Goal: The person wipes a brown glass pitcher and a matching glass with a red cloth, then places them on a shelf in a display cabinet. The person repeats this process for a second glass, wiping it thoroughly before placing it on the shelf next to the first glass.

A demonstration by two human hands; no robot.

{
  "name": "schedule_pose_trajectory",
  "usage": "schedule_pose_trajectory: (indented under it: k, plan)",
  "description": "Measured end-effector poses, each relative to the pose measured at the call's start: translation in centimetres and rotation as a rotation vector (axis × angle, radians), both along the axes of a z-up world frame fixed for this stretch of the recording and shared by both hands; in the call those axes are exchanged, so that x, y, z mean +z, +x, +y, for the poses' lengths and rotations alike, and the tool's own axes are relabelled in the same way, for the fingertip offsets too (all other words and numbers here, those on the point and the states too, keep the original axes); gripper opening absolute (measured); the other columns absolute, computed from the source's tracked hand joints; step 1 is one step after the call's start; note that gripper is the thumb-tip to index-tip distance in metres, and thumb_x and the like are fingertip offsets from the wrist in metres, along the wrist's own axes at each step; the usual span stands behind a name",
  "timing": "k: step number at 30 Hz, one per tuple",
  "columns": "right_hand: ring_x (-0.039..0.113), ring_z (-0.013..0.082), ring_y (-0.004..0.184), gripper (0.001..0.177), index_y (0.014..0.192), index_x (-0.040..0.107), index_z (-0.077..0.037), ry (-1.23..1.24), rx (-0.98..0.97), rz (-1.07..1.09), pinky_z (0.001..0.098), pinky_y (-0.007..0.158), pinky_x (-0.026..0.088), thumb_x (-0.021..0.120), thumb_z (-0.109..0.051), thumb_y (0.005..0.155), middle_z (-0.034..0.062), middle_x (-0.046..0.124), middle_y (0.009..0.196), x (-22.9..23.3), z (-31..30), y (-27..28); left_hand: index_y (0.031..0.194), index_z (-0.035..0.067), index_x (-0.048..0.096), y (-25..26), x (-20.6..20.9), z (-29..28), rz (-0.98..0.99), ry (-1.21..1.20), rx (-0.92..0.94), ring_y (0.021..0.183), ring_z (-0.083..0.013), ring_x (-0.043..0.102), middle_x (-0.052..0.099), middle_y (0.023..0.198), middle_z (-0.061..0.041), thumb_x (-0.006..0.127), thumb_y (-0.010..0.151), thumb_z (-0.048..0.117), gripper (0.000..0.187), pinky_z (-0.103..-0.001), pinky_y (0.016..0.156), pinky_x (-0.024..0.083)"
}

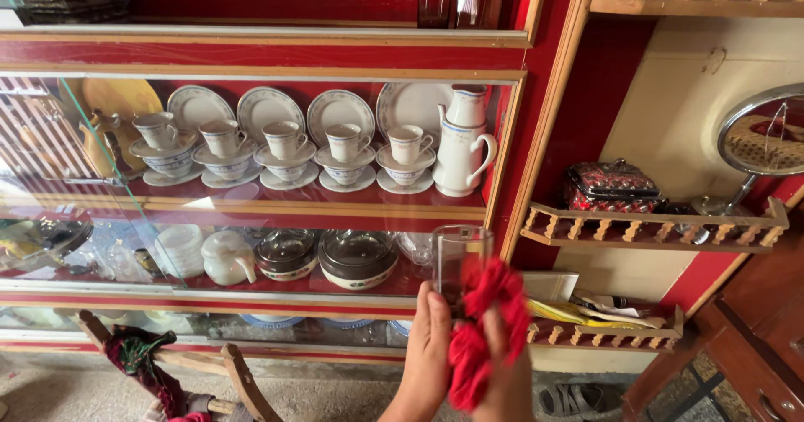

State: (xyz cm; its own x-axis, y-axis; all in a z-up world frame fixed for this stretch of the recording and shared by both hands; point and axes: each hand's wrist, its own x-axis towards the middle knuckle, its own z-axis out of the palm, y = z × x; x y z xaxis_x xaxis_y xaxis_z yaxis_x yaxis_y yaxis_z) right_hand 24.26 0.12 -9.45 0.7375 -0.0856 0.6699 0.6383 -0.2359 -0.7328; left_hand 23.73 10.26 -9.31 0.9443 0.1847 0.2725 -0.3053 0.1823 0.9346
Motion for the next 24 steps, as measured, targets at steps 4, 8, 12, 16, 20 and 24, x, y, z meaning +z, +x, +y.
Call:
schedule_pose_trajectory:
  k: [4, 8, 12, 16, 20, 24]
  plan:
    - [0.066, 0.0299, 0.114, 0.062, 0.146, 0.049, -0.003, -0.21, -0.09, -0.223, 0.0395, 0.097, 0.05, 0.068, -0.014, 0.088, 0.0141, 0.065, 0.127, 5.2, -2.4, 0.7, 0.156, -0.006, 0.029, -0.3, -0.6, -0.8, -0.108, 0.118, -0.014, 0.148, -0.0183, 0.04, 0.045, 0.157, -0.013, 0.031, 0.114, 0.044, 0.065, -0.032, 0.12, 0.031]
    - [0.066, 0.0266, 0.114, 0.05, 0.14, 0.055, -0.007, -0.008, 0.205, -0.123, 0.0377, 0.096, 0.054, 0.069, -0.016, 0.093, 0.0105, 0.065, 0.135, 7.2, -3.9, 4.6, 0.152, 0.002, 0.034, -0.7, -1.0, -1.6, -0.077, 0.011, -0.131, 0.125, -0.0179, 0.055, 0.06, 0.135, -0.013, 0.033, 0.106, 0.044, 0.063, -0.032, 0.108, 0.042]
    - [0.063, 0.0256, 0.12, 0.046, 0.138, 0.058, -0.006, 0.028, 0.187, 0.103, 0.0384, 0.101, 0.05, 0.068, -0.02, 0.095, 0.0107, 0.067, 0.133, 3.5, -2.6, 5.2, 0.139, 0.002, 0.045, 0.3, -0.4, -0.9, -0.049, -0.095, 0.013, 0.113, -0.017, 0.058, 0.062, 0.122, -0.011, 0.038, 0.105, 0.045, 0.055, -0.031, 0.101, 0.046]
    - [0.065, 0.0254, 0.121, 0.057, 0.146, 0.051, -0.006, -0.047, 0.143, 0.031, 0.0387, 0.102, 0.049, 0.065, -0.019, 0.092, 0.014, 0.067, 0.134, -0.8, 0.9, 0.5, 0.112, 0.0, 0.048, 1.9, 1.0, 1.4, 0.076, -0.164, 0.226, 0.089, -0.0194, 0.06, 0.066, 0.098, -0.011, 0.046, 0.106, 0.046, 0.047, -0.034, 0.081, 0.052]
    - [0.059, 0.0333, 0.125, 0.059, 0.145, 0.047, -0.004, -0.282, -0.107, -0.239, 0.0425, 0.104, 0.046, 0.066, -0.017, 0.091, 0.0251, 0.058, 0.138, 0.5, 0.9, -0.6, 0.108, 0.003, 0.052, 0.9, 1.4, 1.5, -0.001, -0.094, 0.149, 0.087, -0.0147, 0.057, 0.062, 0.095, -0.009, 0.042, 0.107, 0.046, 0.045, -0.031, 0.082, 0.051]
    - [0.066, 0.0323, 0.112, 0.057, 0.14, 0.054, -0.007, -0.251, 0.046, -0.115, 0.0392, 0.096, 0.051, 0.07, -0.015, 0.086, 0.0178, 0.066, 0.125, 5.3, -1.5, 2.3, 0.121, 0.004, 0.06, -0.4, 2.4, 0.5, -0.05, -0.142, -0.039, 0.101, -0.0119, 0.061, 0.066, 0.112, -0.009, 0.031, 0.107, 0.047, 0.053, -0.028, 0.093, 0.05]
